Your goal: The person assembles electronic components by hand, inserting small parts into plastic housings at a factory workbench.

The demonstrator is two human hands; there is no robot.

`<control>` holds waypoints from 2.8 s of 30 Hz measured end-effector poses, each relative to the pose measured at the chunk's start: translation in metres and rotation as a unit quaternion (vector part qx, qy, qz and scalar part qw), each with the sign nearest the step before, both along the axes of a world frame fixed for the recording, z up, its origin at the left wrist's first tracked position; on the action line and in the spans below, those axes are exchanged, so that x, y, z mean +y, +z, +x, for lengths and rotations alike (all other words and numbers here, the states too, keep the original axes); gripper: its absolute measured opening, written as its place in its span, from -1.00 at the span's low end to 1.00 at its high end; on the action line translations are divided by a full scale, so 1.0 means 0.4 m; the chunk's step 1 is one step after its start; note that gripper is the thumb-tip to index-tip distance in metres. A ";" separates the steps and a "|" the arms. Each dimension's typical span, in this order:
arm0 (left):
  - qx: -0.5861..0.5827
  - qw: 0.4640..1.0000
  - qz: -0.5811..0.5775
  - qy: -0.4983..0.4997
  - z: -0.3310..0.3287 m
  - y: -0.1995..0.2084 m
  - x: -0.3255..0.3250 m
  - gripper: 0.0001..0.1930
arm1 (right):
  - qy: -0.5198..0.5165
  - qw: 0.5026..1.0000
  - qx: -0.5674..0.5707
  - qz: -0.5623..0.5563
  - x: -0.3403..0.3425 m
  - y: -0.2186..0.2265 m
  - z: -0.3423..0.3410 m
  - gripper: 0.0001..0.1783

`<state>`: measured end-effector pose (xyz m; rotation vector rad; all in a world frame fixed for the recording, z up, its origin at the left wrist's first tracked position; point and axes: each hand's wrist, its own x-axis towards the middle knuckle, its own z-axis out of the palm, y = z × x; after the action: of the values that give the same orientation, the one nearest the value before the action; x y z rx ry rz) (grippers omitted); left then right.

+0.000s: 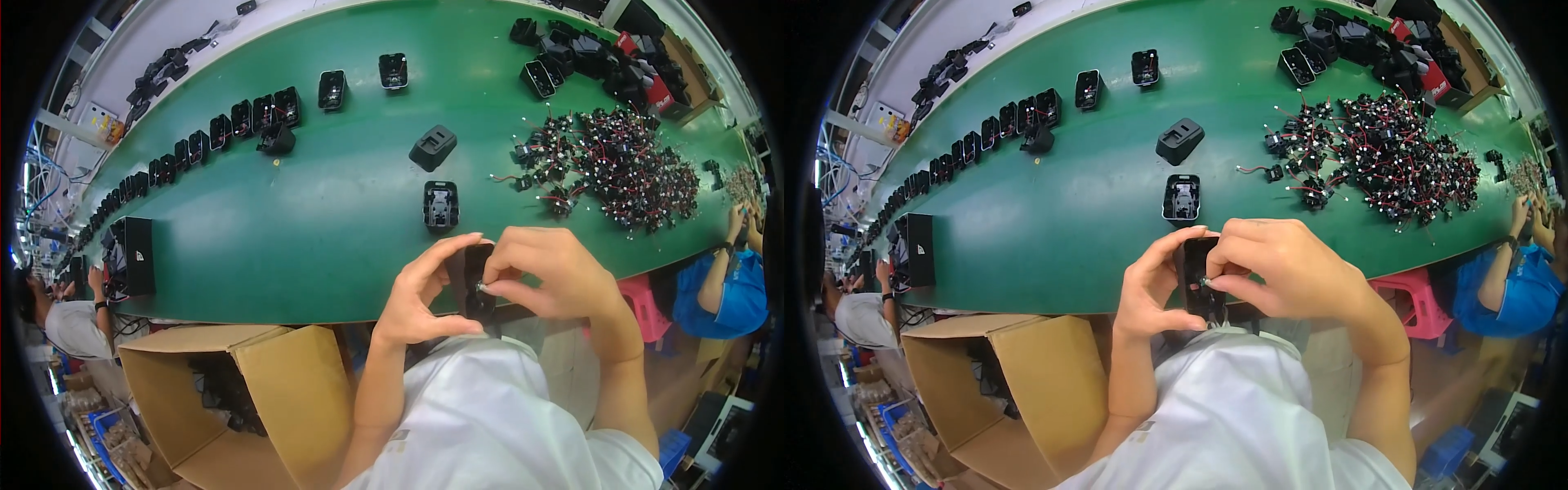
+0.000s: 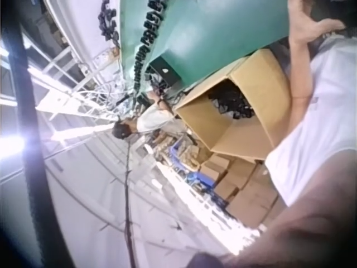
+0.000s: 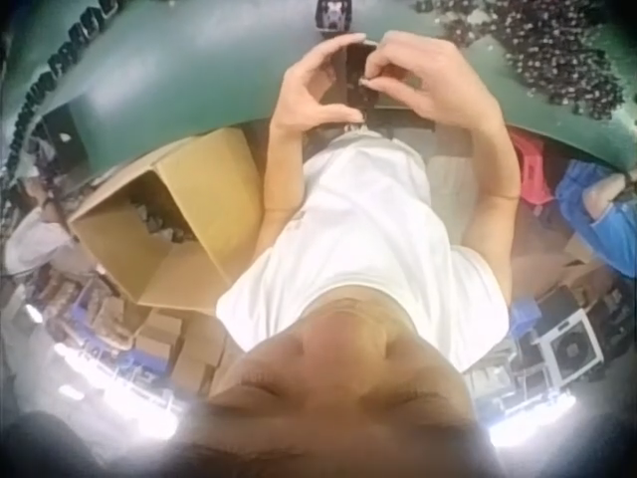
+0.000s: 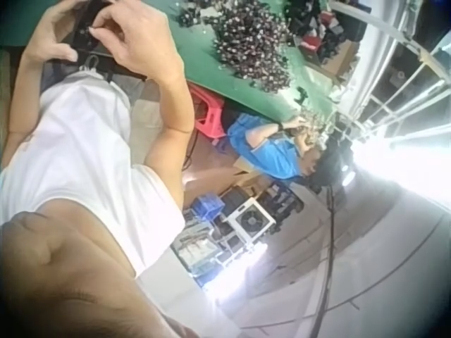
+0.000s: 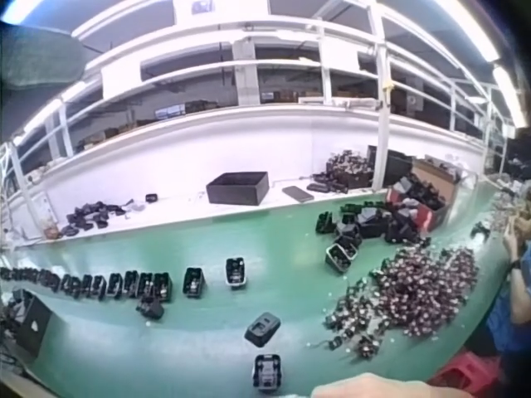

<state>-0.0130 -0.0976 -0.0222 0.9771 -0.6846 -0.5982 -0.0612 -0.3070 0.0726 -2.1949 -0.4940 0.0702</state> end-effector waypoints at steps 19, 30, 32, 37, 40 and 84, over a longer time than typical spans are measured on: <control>0.059 0.992 -0.078 0.078 0.008 -0.021 -0.019 0.02 | -0.053 0.997 -0.043 0.021 0.039 -0.003 -0.011 -0.67; -0.216 0.901 0.178 0.331 0.002 0.032 -0.026 -0.19 | -0.069 0.859 0.221 0.456 0.015 -0.142 0.031 -0.49; -0.250 0.878 0.195 0.359 0.006 0.044 -0.029 -0.24 | -0.060 0.788 0.301 0.534 0.024 -0.143 0.039 -0.43; -0.301 0.831 0.232 0.405 0.030 0.031 -0.003 -0.34 | -0.051 0.735 0.378 0.561 0.040 -0.139 0.044 -0.59; -0.388 0.792 0.270 0.387 0.054 0.045 0.033 -0.38 | -0.084 0.781 0.372 0.495 0.048 -0.114 0.057 -0.60; -0.248 0.712 0.495 0.433 0.266 -0.030 0.041 -0.66 | -0.136 0.924 -0.142 -0.329 -0.204 -0.144 0.159 -0.83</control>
<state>0.0935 -0.0813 -0.0342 2.3465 -0.2226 0.2502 0.0025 -0.3885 0.0150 -2.9398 -0.3433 -0.2752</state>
